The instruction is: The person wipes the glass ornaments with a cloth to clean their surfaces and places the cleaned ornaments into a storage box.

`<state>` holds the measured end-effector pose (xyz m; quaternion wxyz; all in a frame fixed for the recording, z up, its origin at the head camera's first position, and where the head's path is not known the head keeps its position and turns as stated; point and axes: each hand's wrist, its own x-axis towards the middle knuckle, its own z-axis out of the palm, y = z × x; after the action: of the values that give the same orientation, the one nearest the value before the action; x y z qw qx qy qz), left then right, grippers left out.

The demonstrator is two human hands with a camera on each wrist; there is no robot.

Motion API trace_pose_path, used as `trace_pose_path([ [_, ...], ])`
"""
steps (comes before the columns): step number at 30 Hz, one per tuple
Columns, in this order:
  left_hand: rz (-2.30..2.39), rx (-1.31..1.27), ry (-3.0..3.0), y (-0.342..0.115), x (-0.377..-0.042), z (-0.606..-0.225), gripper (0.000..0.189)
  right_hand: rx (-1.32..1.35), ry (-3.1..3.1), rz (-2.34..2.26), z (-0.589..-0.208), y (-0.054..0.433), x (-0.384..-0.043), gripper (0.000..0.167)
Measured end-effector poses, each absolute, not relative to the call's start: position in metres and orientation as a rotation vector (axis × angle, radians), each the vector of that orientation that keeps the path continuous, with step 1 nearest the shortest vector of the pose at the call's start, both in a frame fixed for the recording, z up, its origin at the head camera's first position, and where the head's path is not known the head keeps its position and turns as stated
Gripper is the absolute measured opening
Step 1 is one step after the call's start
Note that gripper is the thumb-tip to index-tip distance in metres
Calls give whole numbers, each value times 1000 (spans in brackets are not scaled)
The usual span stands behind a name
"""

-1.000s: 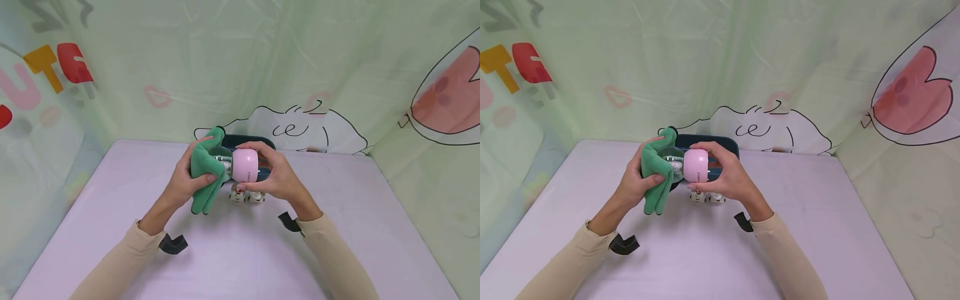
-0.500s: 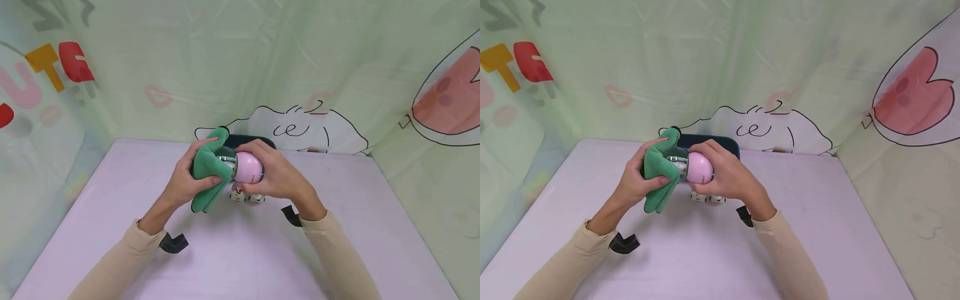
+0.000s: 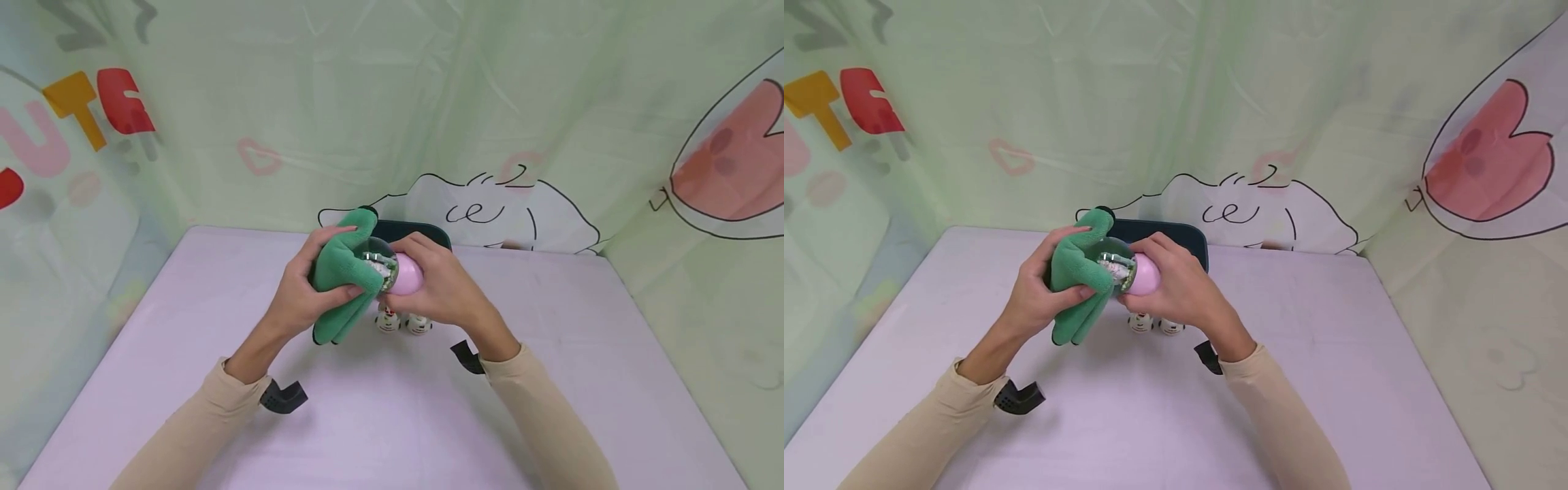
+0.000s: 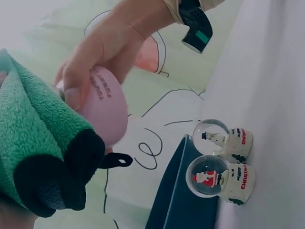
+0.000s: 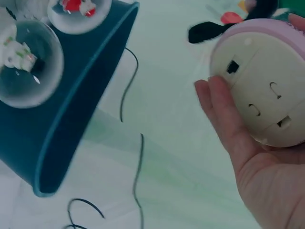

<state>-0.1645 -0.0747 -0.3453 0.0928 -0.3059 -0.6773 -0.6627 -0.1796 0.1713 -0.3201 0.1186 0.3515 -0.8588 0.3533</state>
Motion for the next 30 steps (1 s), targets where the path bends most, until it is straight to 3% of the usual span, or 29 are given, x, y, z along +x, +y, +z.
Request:
trace_pose_path([
  [30,-2109,-879,-2079,-94,-170,-346,73,935,-2456,1741,-333,174,-185,48],
])
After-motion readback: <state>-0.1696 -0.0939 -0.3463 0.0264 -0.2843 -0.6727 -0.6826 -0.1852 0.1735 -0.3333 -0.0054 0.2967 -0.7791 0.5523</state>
